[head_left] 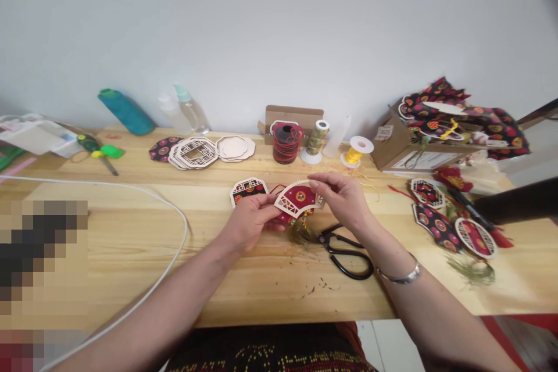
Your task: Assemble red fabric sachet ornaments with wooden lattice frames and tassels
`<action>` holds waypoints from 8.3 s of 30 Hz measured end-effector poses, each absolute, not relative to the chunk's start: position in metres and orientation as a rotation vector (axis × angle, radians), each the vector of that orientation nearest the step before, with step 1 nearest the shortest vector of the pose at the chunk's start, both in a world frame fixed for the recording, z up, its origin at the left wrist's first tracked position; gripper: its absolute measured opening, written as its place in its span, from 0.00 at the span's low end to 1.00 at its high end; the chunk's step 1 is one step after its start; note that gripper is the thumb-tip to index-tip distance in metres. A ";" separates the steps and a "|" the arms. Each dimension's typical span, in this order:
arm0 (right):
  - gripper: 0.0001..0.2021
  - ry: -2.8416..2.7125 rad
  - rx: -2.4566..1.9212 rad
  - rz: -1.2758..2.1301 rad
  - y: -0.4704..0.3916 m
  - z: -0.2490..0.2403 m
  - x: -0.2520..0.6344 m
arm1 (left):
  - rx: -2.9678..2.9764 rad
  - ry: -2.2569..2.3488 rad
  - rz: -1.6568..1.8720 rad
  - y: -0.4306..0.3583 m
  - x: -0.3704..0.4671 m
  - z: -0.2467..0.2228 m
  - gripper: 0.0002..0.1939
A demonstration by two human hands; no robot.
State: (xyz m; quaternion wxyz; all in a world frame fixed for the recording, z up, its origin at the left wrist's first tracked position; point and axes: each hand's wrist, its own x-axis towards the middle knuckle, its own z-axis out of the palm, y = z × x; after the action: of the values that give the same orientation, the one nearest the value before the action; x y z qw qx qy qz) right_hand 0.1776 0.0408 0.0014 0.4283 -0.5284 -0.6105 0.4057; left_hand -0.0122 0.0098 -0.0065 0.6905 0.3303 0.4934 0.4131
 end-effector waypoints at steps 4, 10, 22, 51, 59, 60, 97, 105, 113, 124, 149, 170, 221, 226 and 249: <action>0.11 -1.377 -1.310 1.185 0.042 0.007 0.181 | 0.748 1.108 0.937 0.010 -0.013 -0.010 0.17; 0.10 -1.444 -1.039 1.683 0.032 0.029 0.187 | 0.709 1.099 0.924 0.010 -0.013 -0.012 0.18; 0.05 -1.479 -1.197 1.051 0.033 0.009 0.170 | 0.797 1.067 0.975 0.008 -0.010 -0.011 0.22; 0.12 -1.543 -1.398 1.131 0.036 -0.005 0.167 | 0.889 1.101 0.906 0.007 -0.011 -0.010 0.20; 0.12 -1.474 -1.395 1.149 0.037 -0.006 0.166 | 0.878 1.087 0.923 0.007 -0.011 -0.013 0.20; 0.12 -1.467 -1.395 1.151 0.038 -0.006 0.166 | 0.879 1.086 0.922 0.007 -0.010 -0.013 0.19; 0.12 -1.462 -1.427 1.072 0.037 -0.003 0.167 | 0.941 1.100 0.877 0.006 -0.013 -0.007 0.23; 0.12 -1.442 -1.420 1.082 0.037 -0.004 0.167 | 0.920 1.092 0.836 0.005 -0.011 -0.009 0.26; 0.12 -1.433 -1.416 1.085 0.036 -0.004 0.166 | 0.850 1.085 0.848 0.006 -0.009 -0.008 0.26; 0.14 -1.413 -1.399 1.133 0.034 -0.003 0.163 | 0.819 1.089 0.872 0.005 -0.009 -0.008 0.19; 0.10 -1.283 -1.100 1.639 0.048 0.012 0.190 | 1.080 1.203 1.036 0.006 -0.013 -0.006 0.19; 0.09 -1.513 -1.100 1.386 0.046 0.008 0.190 | 1.474 1.259 1.236 -0.003 -0.012 -0.013 0.14; 0.17 -1.204 -1.192 1.482 0.052 -0.006 0.179 | 0.980 0.971 0.958 0.009 -0.018 -0.009 0.25; 0.17 -1.158 -1.184 1.522 0.052 -0.009 0.178 | 0.944 0.911 0.967 0.008 -0.020 -0.012 0.18; 0.18 -1.139 -1.246 1.513 0.051 -0.012 0.174 | 0.855 0.973 1.034 0.008 -0.016 -0.013 0.13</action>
State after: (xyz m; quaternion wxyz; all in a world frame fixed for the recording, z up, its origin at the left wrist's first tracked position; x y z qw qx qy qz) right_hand 0.1740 0.0509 -0.0119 0.4236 -0.4977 -0.4551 0.6047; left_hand -0.0163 0.0077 -0.0127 0.6758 0.3804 0.4325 0.4599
